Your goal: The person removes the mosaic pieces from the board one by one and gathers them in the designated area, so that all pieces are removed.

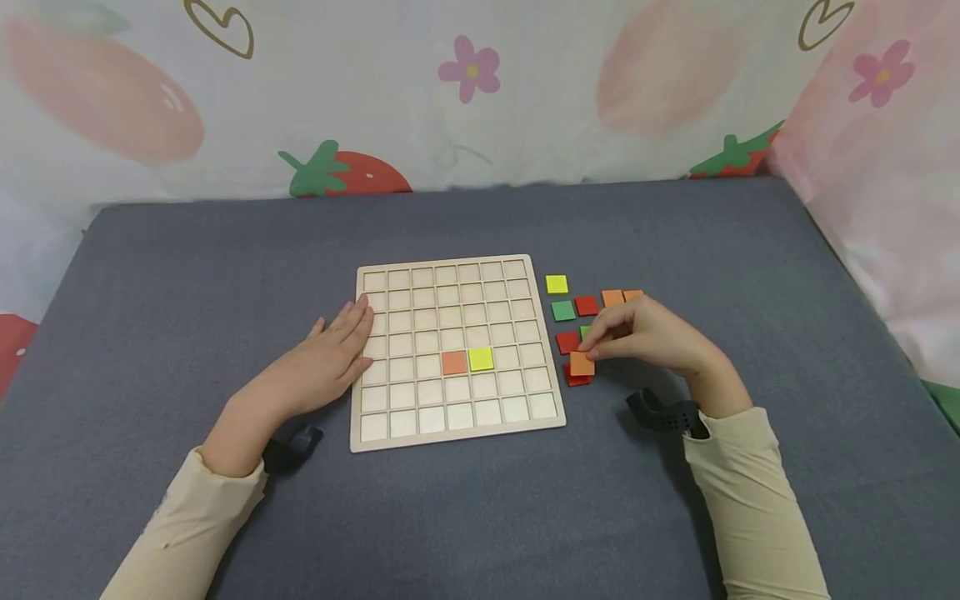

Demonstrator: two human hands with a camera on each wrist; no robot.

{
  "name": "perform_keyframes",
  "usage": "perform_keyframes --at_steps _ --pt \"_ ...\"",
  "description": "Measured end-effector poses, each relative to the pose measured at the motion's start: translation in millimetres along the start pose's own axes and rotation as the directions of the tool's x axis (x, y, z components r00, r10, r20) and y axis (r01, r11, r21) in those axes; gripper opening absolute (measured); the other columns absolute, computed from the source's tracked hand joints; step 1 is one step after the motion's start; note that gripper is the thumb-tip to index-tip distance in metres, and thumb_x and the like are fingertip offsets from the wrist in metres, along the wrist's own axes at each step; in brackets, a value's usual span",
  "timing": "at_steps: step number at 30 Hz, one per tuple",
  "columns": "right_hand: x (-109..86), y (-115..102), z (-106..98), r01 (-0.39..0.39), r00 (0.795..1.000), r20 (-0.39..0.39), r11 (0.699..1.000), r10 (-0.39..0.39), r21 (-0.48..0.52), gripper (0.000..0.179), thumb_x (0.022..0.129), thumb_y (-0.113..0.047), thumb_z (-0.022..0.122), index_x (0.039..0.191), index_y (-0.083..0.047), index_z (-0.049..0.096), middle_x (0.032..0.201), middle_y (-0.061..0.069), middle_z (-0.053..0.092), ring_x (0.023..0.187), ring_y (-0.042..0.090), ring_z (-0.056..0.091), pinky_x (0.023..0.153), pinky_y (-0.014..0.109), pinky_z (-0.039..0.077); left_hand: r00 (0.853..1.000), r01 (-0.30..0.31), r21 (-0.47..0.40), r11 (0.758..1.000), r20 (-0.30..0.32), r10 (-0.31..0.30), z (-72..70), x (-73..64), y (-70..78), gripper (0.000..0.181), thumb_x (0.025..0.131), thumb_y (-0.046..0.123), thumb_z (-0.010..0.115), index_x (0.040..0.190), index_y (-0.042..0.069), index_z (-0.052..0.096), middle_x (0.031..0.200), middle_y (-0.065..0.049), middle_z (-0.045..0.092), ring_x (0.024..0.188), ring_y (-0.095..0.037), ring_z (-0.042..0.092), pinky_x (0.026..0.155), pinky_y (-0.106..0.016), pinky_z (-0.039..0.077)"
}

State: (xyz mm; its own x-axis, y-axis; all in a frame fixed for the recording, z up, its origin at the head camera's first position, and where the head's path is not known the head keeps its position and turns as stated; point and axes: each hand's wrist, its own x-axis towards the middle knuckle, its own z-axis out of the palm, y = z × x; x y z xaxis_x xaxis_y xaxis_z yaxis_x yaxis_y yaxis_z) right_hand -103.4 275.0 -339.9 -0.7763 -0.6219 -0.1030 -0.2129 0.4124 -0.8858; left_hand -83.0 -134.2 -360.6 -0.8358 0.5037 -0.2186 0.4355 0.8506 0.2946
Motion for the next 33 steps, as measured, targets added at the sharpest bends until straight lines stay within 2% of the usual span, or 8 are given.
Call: perform_keyframes --at_steps 12,23,28,33 --pt "-4.7 3.1 -4.1 -0.04 0.999 0.009 0.999 0.04 -0.01 0.009 0.084 0.002 0.067 0.09 -0.001 0.073 0.093 0.012 0.07 0.081 0.013 0.064 0.068 0.028 0.053 1.0 0.0 0.008 1.0 -0.002 0.0 0.6 0.5 -0.7 0.063 0.101 0.024 0.043 0.148 -0.006 0.014 0.156 -0.019 0.002 0.143 -0.032 0.004 0.111 -0.055 0.012" --pt "-8.4 12.2 -9.4 -0.123 0.992 0.003 0.991 0.123 -0.061 0.008 0.084 -0.002 0.068 0.09 0.001 0.073 0.089 0.001 0.068 0.076 0.012 0.061 0.067 0.026 0.052 1.0 0.003 0.017 1.0 0.001 -0.003 0.6 0.8 -0.5 0.062 0.101 0.024 0.043 0.148 -0.006 0.015 0.156 -0.019 0.003 0.143 -0.032 0.004 0.111 -0.054 0.012" --pt "-9.3 13.7 -10.7 -0.121 0.992 0.018 0.99 0.123 -0.071 0.008 0.085 -0.003 0.068 0.09 0.002 0.073 0.089 0.0 0.068 0.075 0.011 0.061 0.067 0.027 0.052 1.0 0.004 0.018 1.0 0.0 -0.004 0.0 0.7 0.3 0.062 0.101 0.023 0.043 0.148 -0.006 0.015 0.156 -0.019 0.003 0.143 -0.032 0.004 0.111 -0.055 0.012" --pt "-9.6 13.6 -10.4 -0.15 0.989 -0.001 0.986 0.15 -0.074 0.009 0.084 -0.004 0.069 0.09 0.002 0.073 0.09 0.001 0.069 0.075 0.011 0.061 0.067 0.027 0.052 1.0 0.0 0.018 1.0 -0.009 0.0 0.0 0.1 0.5 0.061 0.101 0.023 0.043 0.147 -0.007 0.017 0.155 -0.02 0.005 0.143 -0.032 0.006 0.111 -0.055 0.012"
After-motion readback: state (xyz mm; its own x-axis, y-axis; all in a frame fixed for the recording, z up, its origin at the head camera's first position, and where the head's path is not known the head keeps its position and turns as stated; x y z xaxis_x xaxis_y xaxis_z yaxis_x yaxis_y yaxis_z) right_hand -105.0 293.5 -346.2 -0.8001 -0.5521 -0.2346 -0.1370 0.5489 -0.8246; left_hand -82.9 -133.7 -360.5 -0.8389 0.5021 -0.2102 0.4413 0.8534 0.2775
